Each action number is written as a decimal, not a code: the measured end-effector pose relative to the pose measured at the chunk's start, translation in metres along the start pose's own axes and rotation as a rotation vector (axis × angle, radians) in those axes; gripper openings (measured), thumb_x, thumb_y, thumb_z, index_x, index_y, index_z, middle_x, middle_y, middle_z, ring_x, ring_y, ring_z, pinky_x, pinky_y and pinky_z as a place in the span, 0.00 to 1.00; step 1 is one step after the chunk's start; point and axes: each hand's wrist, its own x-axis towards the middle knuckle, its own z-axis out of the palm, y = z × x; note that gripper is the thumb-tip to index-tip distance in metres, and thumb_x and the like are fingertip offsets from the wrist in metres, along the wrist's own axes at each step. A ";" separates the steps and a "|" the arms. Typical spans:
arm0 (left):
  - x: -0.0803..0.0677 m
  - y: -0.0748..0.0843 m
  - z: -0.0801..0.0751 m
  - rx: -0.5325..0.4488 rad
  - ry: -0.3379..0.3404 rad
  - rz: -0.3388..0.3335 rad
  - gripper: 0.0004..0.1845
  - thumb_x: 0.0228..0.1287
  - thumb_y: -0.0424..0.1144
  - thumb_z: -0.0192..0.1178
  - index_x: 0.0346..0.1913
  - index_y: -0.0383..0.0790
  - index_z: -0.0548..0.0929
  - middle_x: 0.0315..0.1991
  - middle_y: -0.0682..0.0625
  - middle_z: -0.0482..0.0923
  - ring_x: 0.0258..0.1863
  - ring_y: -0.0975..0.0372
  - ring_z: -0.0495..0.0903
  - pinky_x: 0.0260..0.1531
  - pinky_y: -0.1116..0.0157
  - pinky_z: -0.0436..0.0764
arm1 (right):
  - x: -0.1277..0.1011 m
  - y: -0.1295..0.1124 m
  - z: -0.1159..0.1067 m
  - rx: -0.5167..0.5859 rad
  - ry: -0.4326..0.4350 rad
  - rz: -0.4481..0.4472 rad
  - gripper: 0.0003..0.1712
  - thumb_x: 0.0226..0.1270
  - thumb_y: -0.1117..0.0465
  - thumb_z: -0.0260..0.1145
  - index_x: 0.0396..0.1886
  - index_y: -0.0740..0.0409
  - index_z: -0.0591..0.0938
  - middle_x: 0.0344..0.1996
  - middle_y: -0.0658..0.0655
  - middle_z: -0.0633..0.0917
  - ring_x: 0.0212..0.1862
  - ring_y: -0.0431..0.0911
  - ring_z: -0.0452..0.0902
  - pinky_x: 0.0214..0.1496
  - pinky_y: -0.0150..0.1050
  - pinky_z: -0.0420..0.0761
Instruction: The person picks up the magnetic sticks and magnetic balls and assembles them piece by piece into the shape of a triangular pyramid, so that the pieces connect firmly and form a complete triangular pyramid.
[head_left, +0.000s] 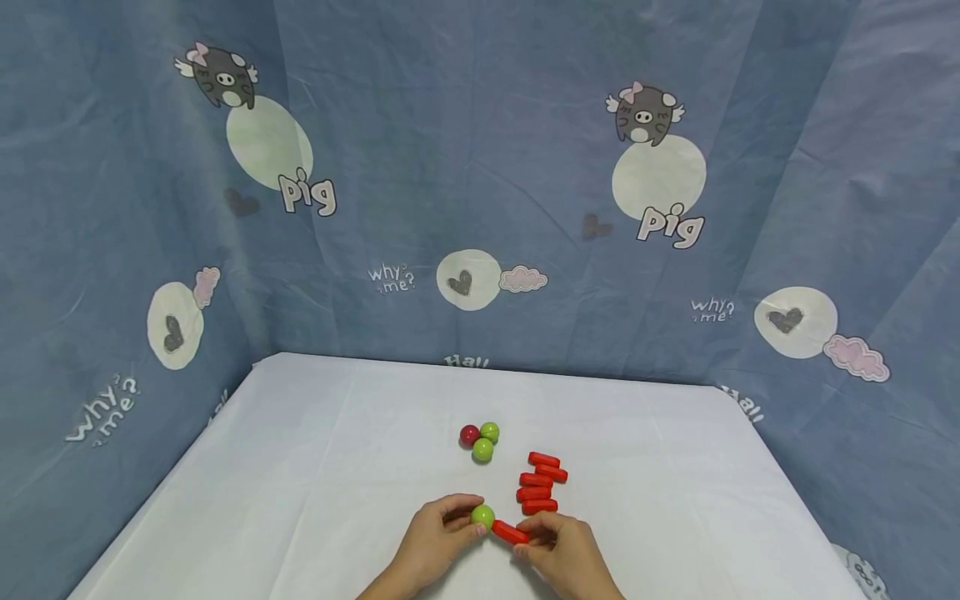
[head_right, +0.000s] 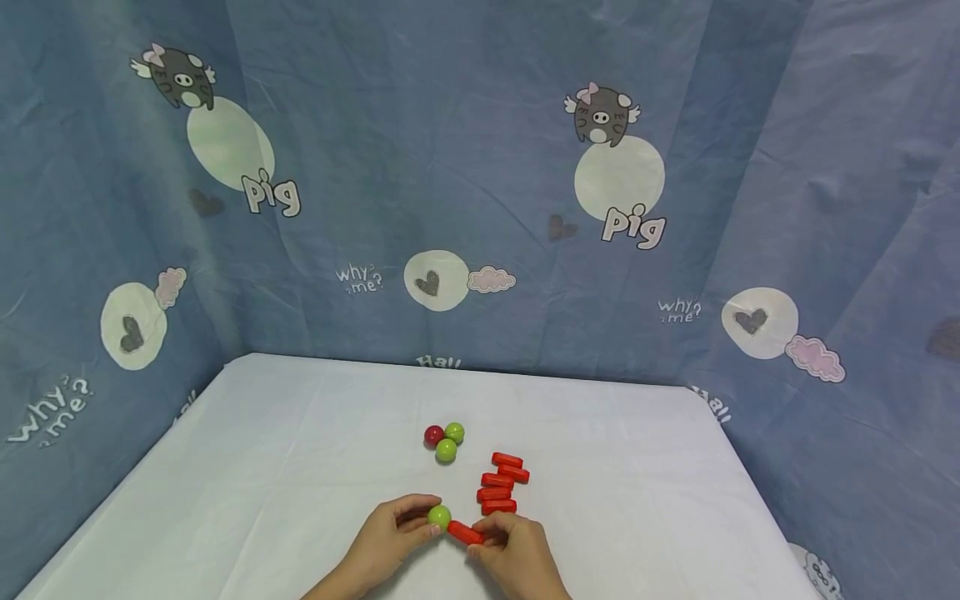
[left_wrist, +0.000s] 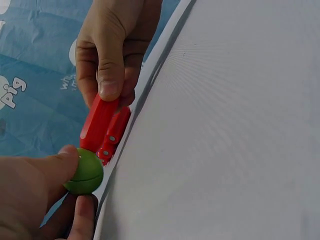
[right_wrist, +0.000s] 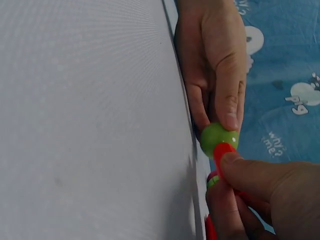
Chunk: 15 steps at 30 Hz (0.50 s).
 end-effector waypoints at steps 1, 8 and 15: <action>0.000 -0.001 0.000 0.010 0.001 0.008 0.22 0.62 0.39 0.73 0.58 0.37 0.84 0.56 0.42 0.84 0.55 0.55 0.85 0.49 0.71 0.84 | 0.000 0.000 0.000 -0.001 -0.005 0.005 0.13 0.54 0.63 0.80 0.39 0.56 0.89 0.27 0.47 0.85 0.29 0.38 0.77 0.31 0.28 0.78; -0.001 0.001 0.001 0.075 0.003 0.048 0.20 0.61 0.38 0.74 0.55 0.36 0.85 0.53 0.43 0.85 0.52 0.56 0.86 0.48 0.71 0.84 | 0.000 -0.002 -0.001 -0.005 -0.094 0.041 0.14 0.53 0.62 0.81 0.38 0.55 0.87 0.26 0.47 0.84 0.30 0.41 0.78 0.32 0.28 0.77; 0.000 0.001 0.001 0.091 0.034 0.027 0.18 0.59 0.38 0.74 0.52 0.39 0.86 0.49 0.47 0.86 0.49 0.59 0.85 0.45 0.72 0.84 | 0.000 -0.002 -0.001 0.004 -0.154 0.060 0.11 0.55 0.59 0.80 0.37 0.53 0.88 0.24 0.46 0.84 0.30 0.41 0.78 0.32 0.29 0.78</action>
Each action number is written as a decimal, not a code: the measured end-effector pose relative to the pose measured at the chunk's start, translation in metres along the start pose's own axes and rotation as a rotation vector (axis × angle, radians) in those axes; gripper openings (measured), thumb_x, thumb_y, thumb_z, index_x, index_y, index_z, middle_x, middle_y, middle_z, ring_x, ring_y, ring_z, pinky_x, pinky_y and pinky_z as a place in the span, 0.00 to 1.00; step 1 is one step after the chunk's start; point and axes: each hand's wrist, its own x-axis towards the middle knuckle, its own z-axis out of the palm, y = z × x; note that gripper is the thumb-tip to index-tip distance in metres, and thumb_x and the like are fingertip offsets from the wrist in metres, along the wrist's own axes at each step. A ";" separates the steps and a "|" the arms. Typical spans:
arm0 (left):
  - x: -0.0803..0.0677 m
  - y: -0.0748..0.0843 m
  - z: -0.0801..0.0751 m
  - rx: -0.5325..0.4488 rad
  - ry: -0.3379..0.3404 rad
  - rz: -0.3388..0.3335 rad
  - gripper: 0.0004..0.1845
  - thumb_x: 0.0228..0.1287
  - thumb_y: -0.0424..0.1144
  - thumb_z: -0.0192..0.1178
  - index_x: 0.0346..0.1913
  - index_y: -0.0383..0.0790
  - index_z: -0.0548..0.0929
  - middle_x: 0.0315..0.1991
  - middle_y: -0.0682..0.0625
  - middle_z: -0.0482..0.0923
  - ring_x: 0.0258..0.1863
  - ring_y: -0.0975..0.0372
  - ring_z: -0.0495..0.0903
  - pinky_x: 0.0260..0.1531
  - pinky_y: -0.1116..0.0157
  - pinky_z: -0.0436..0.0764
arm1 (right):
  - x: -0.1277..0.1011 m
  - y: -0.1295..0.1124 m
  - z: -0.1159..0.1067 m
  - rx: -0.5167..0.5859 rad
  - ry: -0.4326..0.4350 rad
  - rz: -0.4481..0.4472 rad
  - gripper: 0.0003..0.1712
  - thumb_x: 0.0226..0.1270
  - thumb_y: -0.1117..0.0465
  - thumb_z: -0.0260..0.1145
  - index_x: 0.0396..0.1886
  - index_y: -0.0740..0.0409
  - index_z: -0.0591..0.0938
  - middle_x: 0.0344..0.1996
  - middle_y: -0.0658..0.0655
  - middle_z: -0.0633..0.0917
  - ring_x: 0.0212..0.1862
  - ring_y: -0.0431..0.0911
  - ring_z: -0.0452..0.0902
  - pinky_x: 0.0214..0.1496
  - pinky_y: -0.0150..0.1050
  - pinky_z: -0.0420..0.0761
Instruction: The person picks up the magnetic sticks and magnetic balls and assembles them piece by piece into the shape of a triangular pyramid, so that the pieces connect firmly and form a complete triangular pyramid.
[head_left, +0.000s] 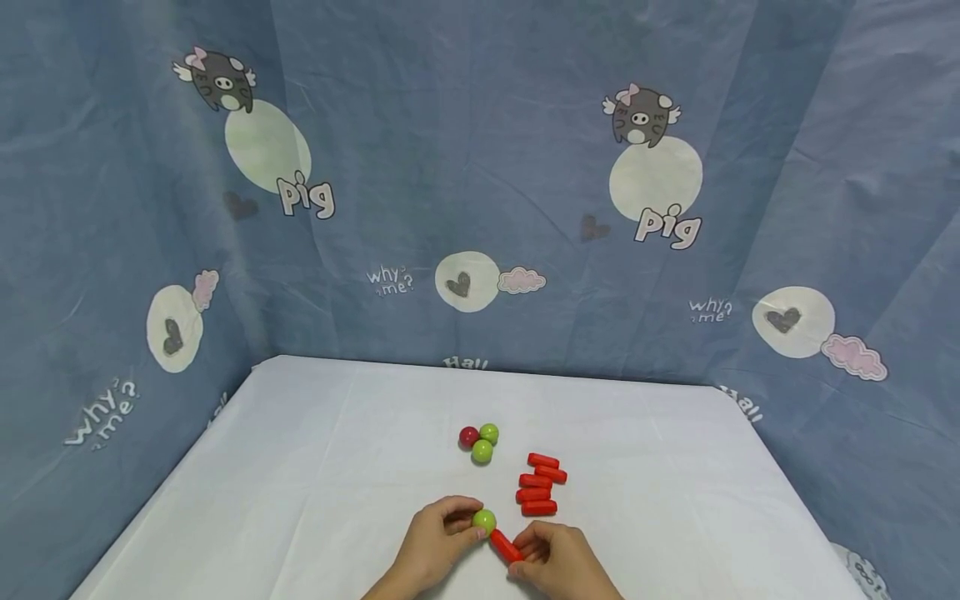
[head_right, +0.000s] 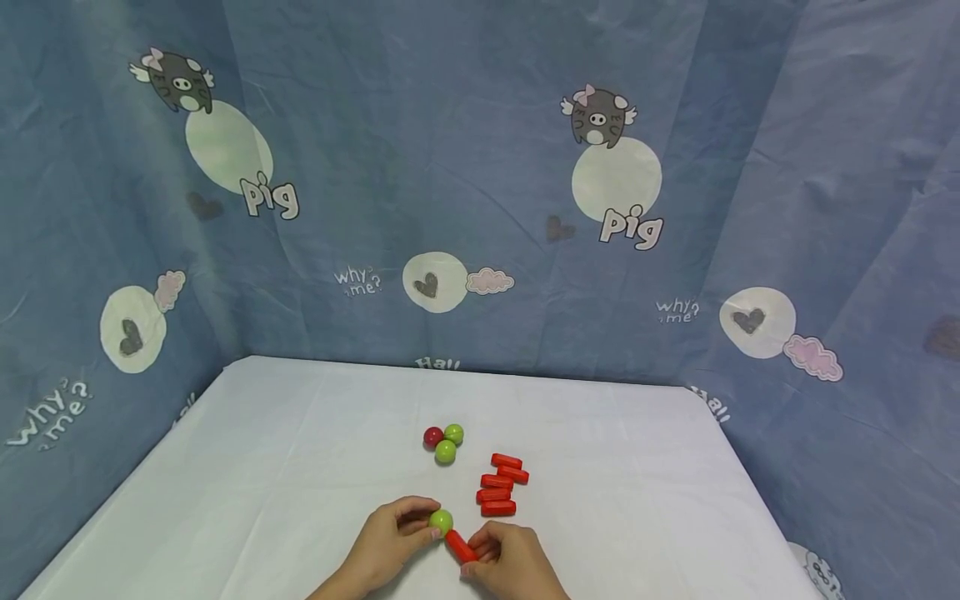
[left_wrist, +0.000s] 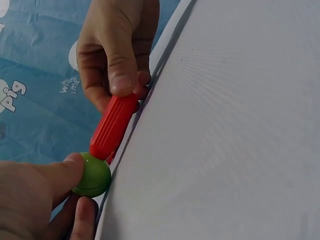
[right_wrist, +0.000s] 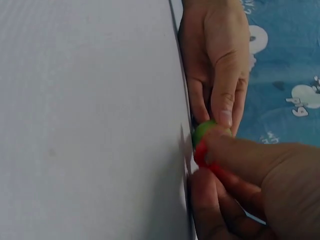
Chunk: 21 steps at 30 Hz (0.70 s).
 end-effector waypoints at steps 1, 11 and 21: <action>0.000 0.000 0.000 0.000 0.002 0.000 0.18 0.59 0.38 0.74 0.52 0.38 0.86 0.49 0.47 0.86 0.49 0.58 0.85 0.45 0.72 0.84 | 0.000 0.000 0.000 0.005 -0.006 0.005 0.10 0.57 0.59 0.80 0.37 0.53 0.88 0.24 0.46 0.84 0.30 0.42 0.78 0.32 0.29 0.78; 0.001 0.004 0.006 -0.045 -0.058 -0.003 0.17 0.61 0.34 0.72 0.53 0.37 0.85 0.51 0.44 0.85 0.51 0.55 0.86 0.47 0.72 0.84 | 0.002 0.003 -0.001 -0.015 0.023 -0.035 0.12 0.65 0.54 0.74 0.42 0.56 0.88 0.29 0.46 0.86 0.31 0.38 0.78 0.33 0.29 0.78; -0.003 0.008 0.019 -0.097 -0.070 0.053 0.11 0.61 0.27 0.70 0.47 0.35 0.87 0.45 0.43 0.87 0.45 0.59 0.88 0.44 0.72 0.85 | 0.002 0.003 0.000 -0.009 0.085 -0.076 0.26 0.62 0.53 0.77 0.55 0.61 0.84 0.41 0.51 0.87 0.35 0.36 0.79 0.36 0.27 0.80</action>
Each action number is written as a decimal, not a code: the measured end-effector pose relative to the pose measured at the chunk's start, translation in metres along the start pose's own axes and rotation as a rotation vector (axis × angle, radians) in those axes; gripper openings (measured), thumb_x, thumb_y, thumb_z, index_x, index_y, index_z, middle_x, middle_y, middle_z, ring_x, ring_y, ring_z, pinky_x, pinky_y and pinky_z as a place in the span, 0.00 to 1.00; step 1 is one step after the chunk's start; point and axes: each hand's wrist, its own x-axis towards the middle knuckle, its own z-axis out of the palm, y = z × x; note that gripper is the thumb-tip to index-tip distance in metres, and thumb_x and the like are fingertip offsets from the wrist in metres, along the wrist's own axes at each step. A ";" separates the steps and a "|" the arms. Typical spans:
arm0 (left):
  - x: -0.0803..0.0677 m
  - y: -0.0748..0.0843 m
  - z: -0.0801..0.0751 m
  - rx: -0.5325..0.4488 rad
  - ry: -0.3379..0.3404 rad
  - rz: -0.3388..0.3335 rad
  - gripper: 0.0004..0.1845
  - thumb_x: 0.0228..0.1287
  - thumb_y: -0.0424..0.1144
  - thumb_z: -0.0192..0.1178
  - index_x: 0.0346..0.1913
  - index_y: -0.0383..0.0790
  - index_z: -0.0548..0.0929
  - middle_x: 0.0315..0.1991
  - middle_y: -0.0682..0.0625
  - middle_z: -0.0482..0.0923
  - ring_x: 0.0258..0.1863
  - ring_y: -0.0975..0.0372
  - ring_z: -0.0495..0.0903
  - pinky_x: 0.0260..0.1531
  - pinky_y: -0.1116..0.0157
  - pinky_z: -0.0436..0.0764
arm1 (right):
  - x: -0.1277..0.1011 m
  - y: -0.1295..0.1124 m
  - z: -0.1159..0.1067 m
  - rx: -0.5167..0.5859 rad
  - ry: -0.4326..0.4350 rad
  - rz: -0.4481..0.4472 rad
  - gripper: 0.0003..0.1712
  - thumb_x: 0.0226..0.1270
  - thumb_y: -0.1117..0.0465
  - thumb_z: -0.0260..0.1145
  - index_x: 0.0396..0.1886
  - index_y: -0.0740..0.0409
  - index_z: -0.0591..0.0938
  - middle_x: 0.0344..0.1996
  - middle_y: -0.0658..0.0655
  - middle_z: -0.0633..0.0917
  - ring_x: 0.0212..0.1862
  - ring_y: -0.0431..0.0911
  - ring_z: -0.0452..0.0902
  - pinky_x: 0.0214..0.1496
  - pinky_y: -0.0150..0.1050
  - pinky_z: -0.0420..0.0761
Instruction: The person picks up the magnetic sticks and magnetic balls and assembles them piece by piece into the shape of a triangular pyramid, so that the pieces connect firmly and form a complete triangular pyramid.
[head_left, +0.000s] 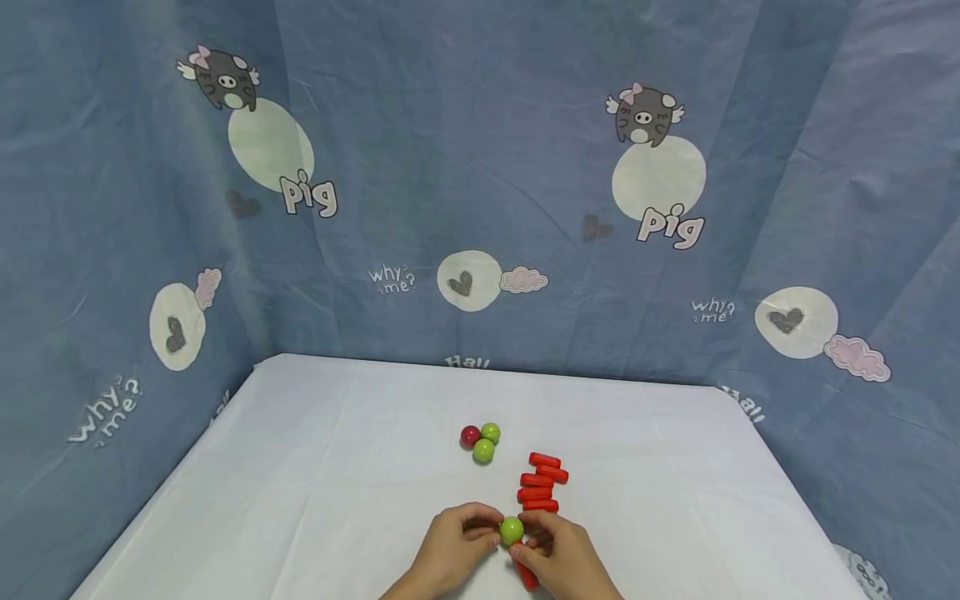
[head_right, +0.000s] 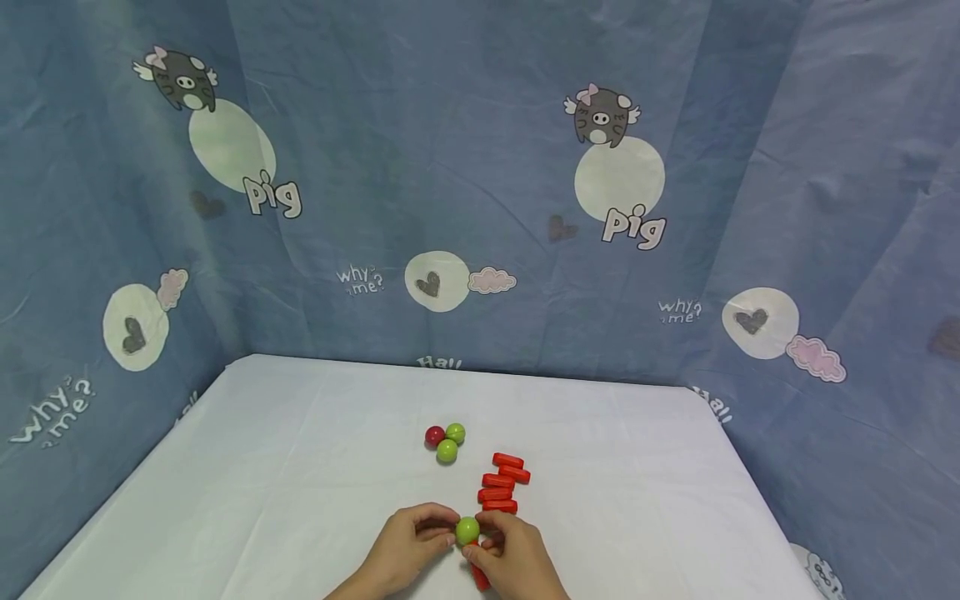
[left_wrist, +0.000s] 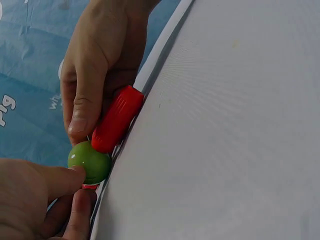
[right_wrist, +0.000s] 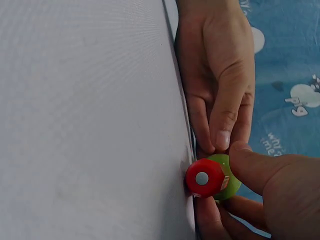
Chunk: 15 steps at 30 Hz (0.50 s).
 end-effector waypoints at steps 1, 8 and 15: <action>0.000 0.000 0.001 0.006 0.002 0.004 0.11 0.61 0.27 0.69 0.46 0.36 0.87 0.45 0.44 0.87 0.44 0.60 0.88 0.43 0.72 0.85 | 0.000 0.000 0.000 -0.004 0.002 -0.002 0.27 0.62 0.53 0.77 0.56 0.62 0.83 0.41 0.51 0.87 0.35 0.36 0.79 0.36 0.28 0.80; 0.000 0.001 0.002 0.041 -0.035 -0.002 0.10 0.62 0.28 0.69 0.46 0.38 0.88 0.45 0.45 0.89 0.44 0.60 0.88 0.44 0.70 0.86 | -0.001 -0.002 0.001 -0.014 0.004 -0.006 0.32 0.60 0.52 0.78 0.61 0.61 0.82 0.44 0.51 0.88 0.39 0.38 0.82 0.42 0.31 0.85; -0.001 0.002 0.003 0.056 -0.052 0.004 0.10 0.63 0.28 0.68 0.47 0.37 0.88 0.46 0.45 0.89 0.45 0.61 0.88 0.44 0.70 0.85 | -0.003 -0.003 -0.001 -0.025 0.030 -0.032 0.23 0.62 0.56 0.77 0.54 0.60 0.85 0.41 0.51 0.88 0.38 0.39 0.82 0.41 0.33 0.85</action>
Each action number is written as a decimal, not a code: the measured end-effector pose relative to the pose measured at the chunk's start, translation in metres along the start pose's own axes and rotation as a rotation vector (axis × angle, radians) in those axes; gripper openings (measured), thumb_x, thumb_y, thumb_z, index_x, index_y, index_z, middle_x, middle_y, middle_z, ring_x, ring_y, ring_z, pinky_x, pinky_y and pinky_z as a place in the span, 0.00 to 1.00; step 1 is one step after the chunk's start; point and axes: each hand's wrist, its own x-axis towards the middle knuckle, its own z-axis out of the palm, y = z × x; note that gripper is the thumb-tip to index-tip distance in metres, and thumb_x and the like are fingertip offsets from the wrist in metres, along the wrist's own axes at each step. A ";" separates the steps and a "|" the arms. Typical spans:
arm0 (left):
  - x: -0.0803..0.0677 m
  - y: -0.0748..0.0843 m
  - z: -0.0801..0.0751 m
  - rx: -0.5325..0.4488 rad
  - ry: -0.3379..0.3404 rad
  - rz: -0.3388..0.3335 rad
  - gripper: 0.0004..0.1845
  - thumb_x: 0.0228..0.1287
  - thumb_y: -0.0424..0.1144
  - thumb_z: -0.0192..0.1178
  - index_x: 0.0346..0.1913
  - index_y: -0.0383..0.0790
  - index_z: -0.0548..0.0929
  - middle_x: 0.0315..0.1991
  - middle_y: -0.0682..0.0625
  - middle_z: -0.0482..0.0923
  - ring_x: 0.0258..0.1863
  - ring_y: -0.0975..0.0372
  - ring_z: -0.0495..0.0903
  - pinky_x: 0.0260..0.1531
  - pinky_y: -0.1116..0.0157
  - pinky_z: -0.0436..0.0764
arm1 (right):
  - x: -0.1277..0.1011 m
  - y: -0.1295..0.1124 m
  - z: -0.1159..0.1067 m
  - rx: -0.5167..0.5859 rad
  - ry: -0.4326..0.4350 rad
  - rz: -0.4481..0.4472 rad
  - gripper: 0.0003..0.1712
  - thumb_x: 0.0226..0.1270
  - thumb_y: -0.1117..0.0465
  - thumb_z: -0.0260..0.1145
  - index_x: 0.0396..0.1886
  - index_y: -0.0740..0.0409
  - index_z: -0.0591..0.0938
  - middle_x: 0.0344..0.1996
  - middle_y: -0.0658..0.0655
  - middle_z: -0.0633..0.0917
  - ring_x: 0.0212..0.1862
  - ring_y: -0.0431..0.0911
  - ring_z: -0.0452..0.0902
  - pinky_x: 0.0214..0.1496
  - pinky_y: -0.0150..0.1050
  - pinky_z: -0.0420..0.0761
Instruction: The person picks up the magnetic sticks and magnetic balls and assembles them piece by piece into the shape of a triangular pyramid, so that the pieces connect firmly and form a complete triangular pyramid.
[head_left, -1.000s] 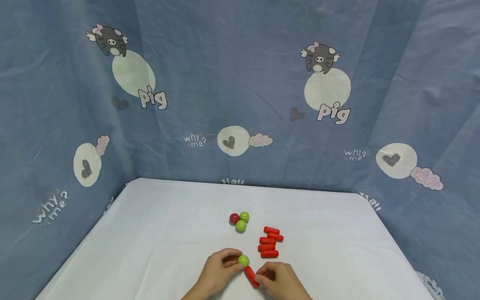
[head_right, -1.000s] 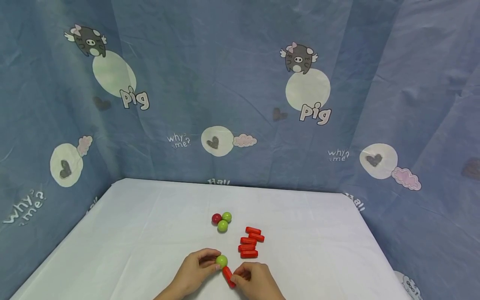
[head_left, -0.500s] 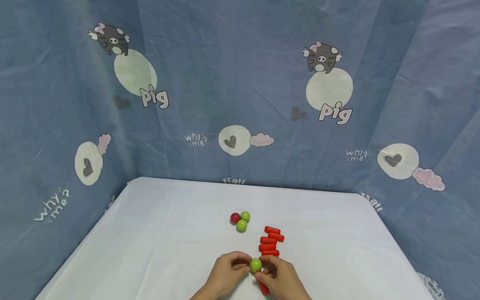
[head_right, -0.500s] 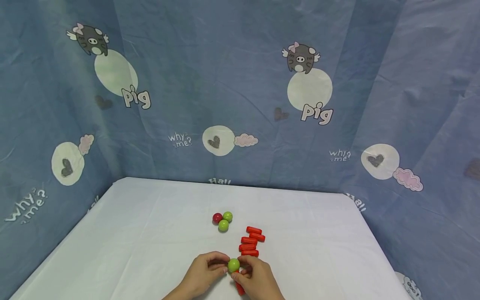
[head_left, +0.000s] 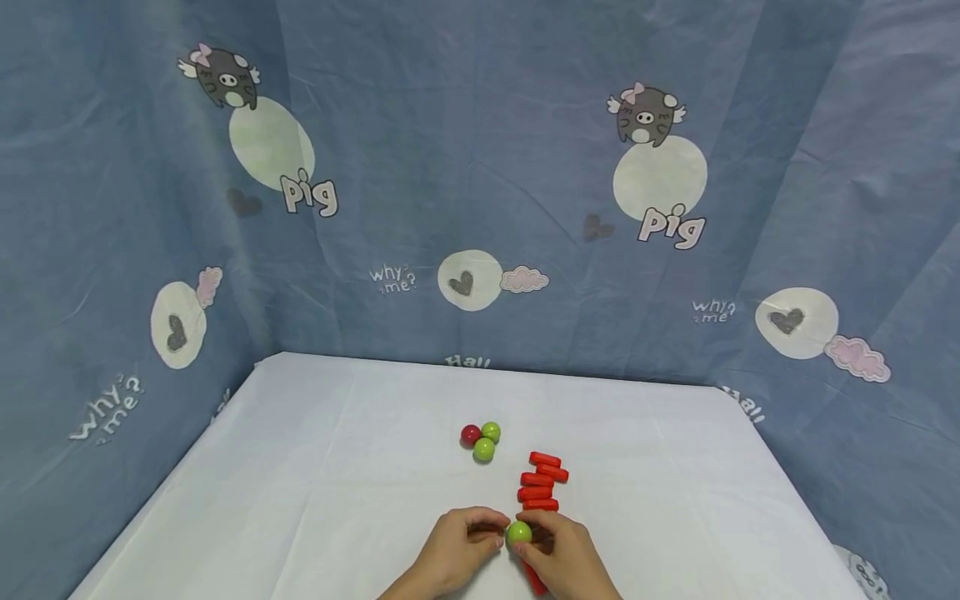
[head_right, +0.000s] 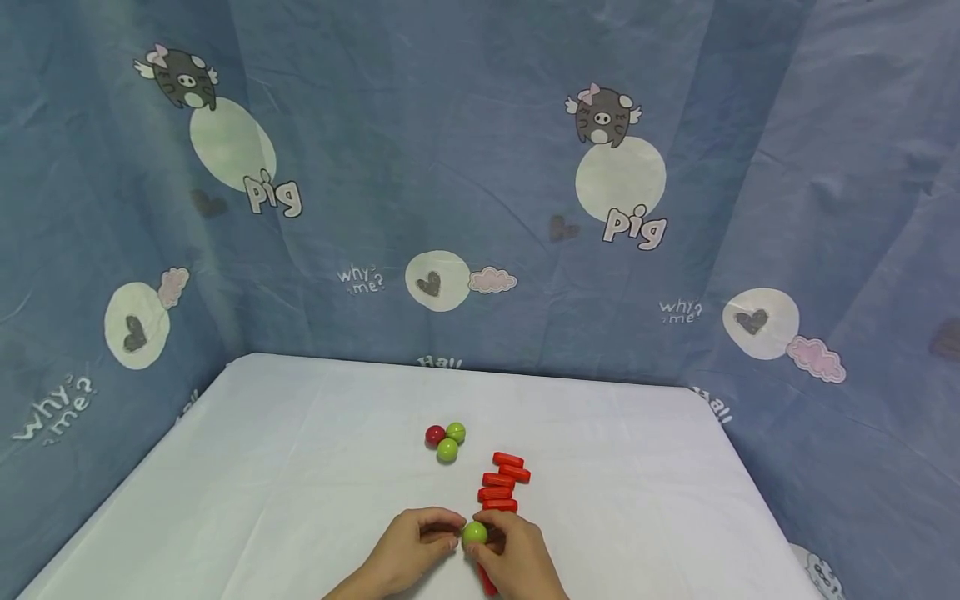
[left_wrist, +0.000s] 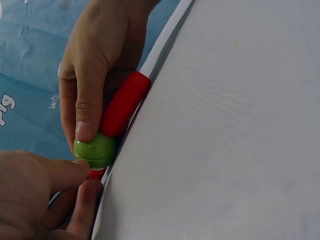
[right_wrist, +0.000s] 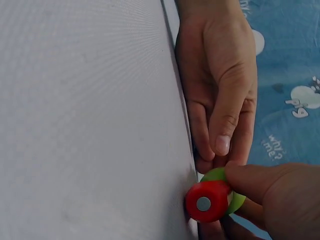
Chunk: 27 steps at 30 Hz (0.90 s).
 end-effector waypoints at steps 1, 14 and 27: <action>0.000 0.000 0.000 -0.001 0.000 0.000 0.11 0.63 0.28 0.68 0.48 0.37 0.88 0.46 0.45 0.88 0.45 0.61 0.88 0.44 0.70 0.85 | 0.000 0.000 0.000 0.000 0.001 0.004 0.22 0.62 0.57 0.77 0.54 0.60 0.85 0.41 0.51 0.88 0.38 0.39 0.82 0.42 0.34 0.86; 0.010 -0.002 0.004 0.013 0.028 -0.003 0.14 0.62 0.31 0.71 0.50 0.37 0.87 0.48 0.45 0.87 0.48 0.58 0.88 0.45 0.71 0.85 | 0.001 0.006 -0.003 -0.019 0.010 0.075 0.19 0.63 0.55 0.75 0.50 0.58 0.83 0.40 0.51 0.87 0.39 0.40 0.82 0.39 0.33 0.85; 0.028 0.000 0.017 0.068 0.092 0.033 0.17 0.59 0.33 0.73 0.51 0.36 0.86 0.49 0.44 0.87 0.50 0.54 0.87 0.49 0.67 0.85 | -0.002 0.014 -0.017 -0.007 0.007 0.130 0.18 0.63 0.54 0.75 0.49 0.57 0.83 0.35 0.48 0.85 0.38 0.43 0.80 0.38 0.33 0.83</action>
